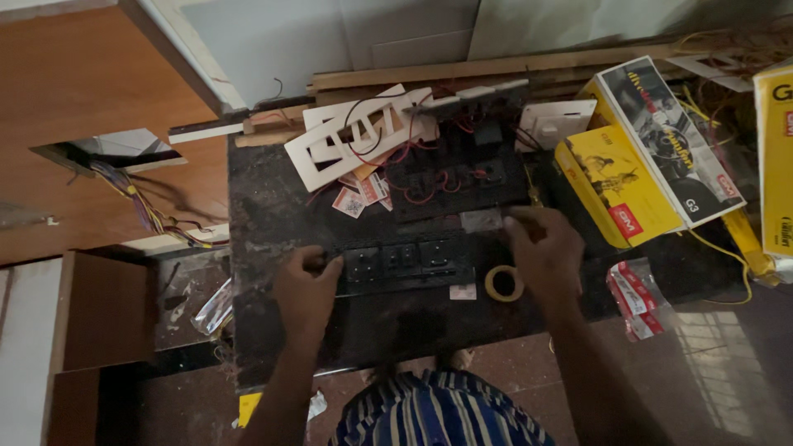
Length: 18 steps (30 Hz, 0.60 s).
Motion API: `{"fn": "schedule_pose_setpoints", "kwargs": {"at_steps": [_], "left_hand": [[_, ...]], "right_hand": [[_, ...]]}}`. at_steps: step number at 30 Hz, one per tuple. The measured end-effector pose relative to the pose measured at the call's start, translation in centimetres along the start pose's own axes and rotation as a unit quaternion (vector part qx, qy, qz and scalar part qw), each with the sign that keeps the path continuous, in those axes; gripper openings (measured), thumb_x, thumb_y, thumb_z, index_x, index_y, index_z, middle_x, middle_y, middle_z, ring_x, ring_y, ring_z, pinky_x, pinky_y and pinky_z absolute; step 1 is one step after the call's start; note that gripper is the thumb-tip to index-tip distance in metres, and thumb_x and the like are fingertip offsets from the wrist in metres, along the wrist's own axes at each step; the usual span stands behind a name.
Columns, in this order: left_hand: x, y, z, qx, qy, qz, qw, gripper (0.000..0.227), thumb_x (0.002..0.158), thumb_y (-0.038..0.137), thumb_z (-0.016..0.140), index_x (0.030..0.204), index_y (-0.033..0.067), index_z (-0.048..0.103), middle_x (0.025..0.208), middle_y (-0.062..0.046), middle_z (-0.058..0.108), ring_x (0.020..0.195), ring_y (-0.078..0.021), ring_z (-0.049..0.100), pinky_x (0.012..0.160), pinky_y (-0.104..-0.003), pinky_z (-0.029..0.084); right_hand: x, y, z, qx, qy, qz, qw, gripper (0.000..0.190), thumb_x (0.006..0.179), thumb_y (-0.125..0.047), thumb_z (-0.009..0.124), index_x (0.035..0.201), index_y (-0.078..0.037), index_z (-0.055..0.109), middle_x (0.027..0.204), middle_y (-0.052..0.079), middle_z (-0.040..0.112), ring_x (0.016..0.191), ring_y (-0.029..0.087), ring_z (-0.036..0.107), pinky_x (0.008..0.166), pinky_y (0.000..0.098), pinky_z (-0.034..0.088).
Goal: The person wires an electrical switchboard by stripping wires with pliers and tightening terminal screws with a screwdriver.
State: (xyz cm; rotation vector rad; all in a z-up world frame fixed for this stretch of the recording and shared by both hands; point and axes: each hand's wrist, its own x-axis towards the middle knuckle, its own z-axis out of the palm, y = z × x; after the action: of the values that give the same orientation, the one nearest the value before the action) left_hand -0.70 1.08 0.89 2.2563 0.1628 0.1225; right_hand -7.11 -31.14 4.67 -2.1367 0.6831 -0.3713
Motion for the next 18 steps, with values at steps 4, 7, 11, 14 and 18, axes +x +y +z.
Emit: {"fn": "schedule_pose_setpoints", "kwargs": {"at_steps": [4, 7, 11, 14, 18], "left_hand": [[0.0, 1.2, -0.4, -0.041, -0.061, -0.067, 0.995, 0.036, 0.078, 0.018, 0.083, 0.107, -0.0018, 0.074, 0.093, -0.015, 0.076, 0.079, -0.0235, 0.074, 0.071, -0.039, 0.059], [0.1, 2.1, -0.3, -0.115, -0.127, -0.154, 0.973, 0.037, 0.082, 0.02, 0.078, 0.111, -0.0015, 0.071, 0.092, -0.015, 0.076, 0.075, -0.0256, 0.075, 0.065, -0.042, 0.062], [-0.2, 2.8, -0.2, -0.033, -0.106, -0.042, 0.993, 0.036, 0.084, 0.025, 0.08, 0.11, 0.0001, 0.073, 0.09, -0.013, 0.077, 0.076, -0.0211, 0.074, 0.071, -0.037, 0.058], [-0.4, 3.5, 0.0, 0.005, -0.065, 0.026, 0.998, 0.036, 0.084, 0.027, 0.081, 0.108, 0.0014, 0.073, 0.09, -0.012, 0.075, 0.073, -0.0202, 0.072, 0.069, -0.035, 0.056], [-0.2, 5.2, 0.8, -0.007, -0.009, 0.091, 0.996, 0.032, 0.083, 0.026, 0.081, 0.105, 0.004, 0.074, 0.086, -0.012, 0.073, 0.071, -0.0214, 0.069, 0.068, -0.035, 0.054]], "right_hand": [[-0.2, 0.0, -0.4, -0.141, 0.127, -0.161, 0.969, 0.031, 0.086, -0.017, 0.079, 0.111, -0.002, 0.069, 0.106, 0.017, 0.067, 0.092, 0.033, 0.067, 0.08, 0.046, 0.053], [0.3, 0.2, -0.8, -0.234, 0.119, -0.164, 0.951, 0.029, 0.086, -0.022, 0.079, 0.108, -0.006, 0.068, 0.104, 0.017, 0.067, 0.098, 0.04, 0.065, 0.081, 0.0524, 0.051], [0.9, 1.0, -1.1, -0.257, 0.041, -0.055, 0.964, 0.031, 0.085, -0.03, 0.077, 0.108, -0.01, 0.071, 0.1, 0.016, 0.069, 0.094, 0.041, 0.066, 0.076, 0.0537, 0.051], [1.0, 1.6, -2.1, -0.192, 0.025, -0.107, 0.975, 0.032, 0.09, -0.029, 0.075, 0.116, -0.009, 0.073, 0.1, 0.018, 0.071, 0.092, 0.04, 0.068, 0.078, 0.0508, 0.053], [0.6, 1.4, -2.4, -0.071, 0.029, -0.116, 0.99, 0.035, 0.09, -0.03, 0.075, 0.113, -0.004, 0.073, 0.099, 0.018, 0.075, 0.087, 0.032, 0.075, 0.078, 0.0413, 0.058]]}}
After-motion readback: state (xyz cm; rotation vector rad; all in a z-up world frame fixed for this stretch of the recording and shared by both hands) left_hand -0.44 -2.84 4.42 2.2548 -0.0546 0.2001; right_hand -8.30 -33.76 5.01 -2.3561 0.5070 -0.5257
